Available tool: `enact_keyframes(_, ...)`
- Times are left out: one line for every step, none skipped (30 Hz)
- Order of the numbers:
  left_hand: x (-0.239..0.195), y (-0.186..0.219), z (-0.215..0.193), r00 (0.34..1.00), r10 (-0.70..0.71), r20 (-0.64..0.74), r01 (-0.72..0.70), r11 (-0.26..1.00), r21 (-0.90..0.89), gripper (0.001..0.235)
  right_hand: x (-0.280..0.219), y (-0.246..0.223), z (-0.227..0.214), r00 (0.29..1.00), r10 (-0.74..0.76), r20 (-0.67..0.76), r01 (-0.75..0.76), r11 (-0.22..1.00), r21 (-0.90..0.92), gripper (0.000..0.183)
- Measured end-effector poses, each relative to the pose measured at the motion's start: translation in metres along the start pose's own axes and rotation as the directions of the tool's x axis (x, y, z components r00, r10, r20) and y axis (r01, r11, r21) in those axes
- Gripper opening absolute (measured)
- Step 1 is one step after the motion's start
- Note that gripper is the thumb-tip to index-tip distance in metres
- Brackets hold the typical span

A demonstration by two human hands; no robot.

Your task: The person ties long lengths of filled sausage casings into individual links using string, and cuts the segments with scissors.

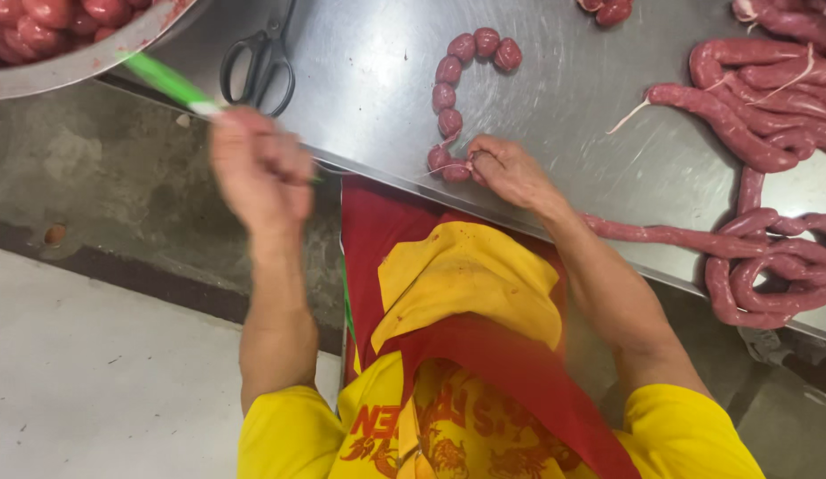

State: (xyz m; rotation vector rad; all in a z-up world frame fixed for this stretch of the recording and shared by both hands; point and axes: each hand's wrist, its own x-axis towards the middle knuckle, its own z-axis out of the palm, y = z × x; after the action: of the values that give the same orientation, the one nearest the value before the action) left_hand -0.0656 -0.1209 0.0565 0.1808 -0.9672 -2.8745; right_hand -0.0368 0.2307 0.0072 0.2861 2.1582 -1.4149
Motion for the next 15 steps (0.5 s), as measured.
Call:
enact_keyframes(-0.016,-0.023,0.005,0.989,-0.134,0.069,0.13,0.99,0.063,0.032,0.0,-0.001,0.003,0.992,-0.122,0.023,0.124,0.979,-0.159,0.019)
enact_keyframes(-0.021,-0.037,0.008,0.955,-0.262,0.141,0.244,0.961,0.132,0.031,0.0,-0.003,0.0,0.991,-0.134,0.016,0.134,0.978,-0.159,0.019)
enact_keyframes(-0.012,-0.025,-0.002,0.955,-0.256,0.152,0.237,0.962,0.135,0.031,-0.002,-0.005,-0.004,0.991,-0.128,-0.033,0.121,0.98,-0.159,0.02)
enact_keyframes(0.0,-0.001,-0.018,0.987,-0.148,0.07,0.144,0.988,0.055,0.033,-0.004,-0.006,-0.006,0.99,-0.115,-0.079,0.101,0.982,-0.161,0.021)
enact_keyframes(0.007,0.009,-0.029,0.999,-0.043,-0.021,0.043,0.999,-0.018,0.036,-0.003,-0.007,-0.007,0.989,-0.119,-0.083,0.104,0.981,-0.163,0.021)
enact_keyframes(0.006,-0.002,-0.034,0.999,-0.047,-0.027,0.047,0.999,-0.015,0.036,-0.004,-0.006,-0.003,0.985,-0.161,-0.06,0.144,0.964,-0.224,0.02)
enact_keyframes(0.006,-0.022,-0.036,0.995,0.017,-0.099,-0.006,0.994,0.111,0.031,-0.006,-0.004,0.0,0.979,-0.203,-0.035,0.185,0.941,-0.283,0.02)
enact_keyframes(0.009,-0.038,-0.036,0.986,0.082,-0.146,-0.046,0.971,0.236,0.026,-0.01,-0.003,-0.003,0.979,-0.2,-0.047,0.18,0.944,-0.277,0.02)
enact_keyframes(0.005,-0.047,-0.037,0.988,0.073,-0.136,-0.039,0.97,0.239,0.026,-0.016,-0.002,-0.01,0.922,-0.381,-0.065,0.356,0.903,-0.239,0.023)
enact_keyframes(-0.004,-0.056,-0.038,0.989,0.118,-0.094,-0.06,0.881,0.469,0.024,-0.021,-0.001,-0.02,0.832,-0.55,-0.07,0.526,0.823,-0.214,0.031)
enact_keyframes(-0.01,-0.065,-0.036,0.988,0.151,-0.043,-0.084,0.738,0.67,0.023,-0.032,0.002,-0.03,0.833,-0.55,-0.069,0.525,0.823,-0.218,0.031)
enact_keyframes(-0.013,-0.074,-0.033,0.989,0.141,-0.045,-0.075,0.741,0.667,0.023,-0.053,0.009,-0.037,0.822,-0.555,-0.126,0.463,0.781,-0.418,0.038)
enact_keyframes(-0.017,-0.083,-0.028,0.993,0.109,-0.049,-0.034,0.651,0.759,0.024,-0.071,0.016,-0.036,0.804,-0.568,-0.178,0.37,0.711,-0.598,0.046)
enact_keyframes(-0.02,-0.094,-0.02,0.995,0.084,-0.056,0.001,0.551,0.835,0.026,-0.08,0.022,-0.03,0.805,-0.566,-0.177,0.365,0.709,-0.604,0.046)
enact_keyframes(-0.02,-0.11,-0.008,0.998,0.048,0.05,-0.066,0.454,0.888,0.026,-0.088,0.027,-0.021,0.841,-0.501,-0.205,0.222,0.664,-0.714,0.041)
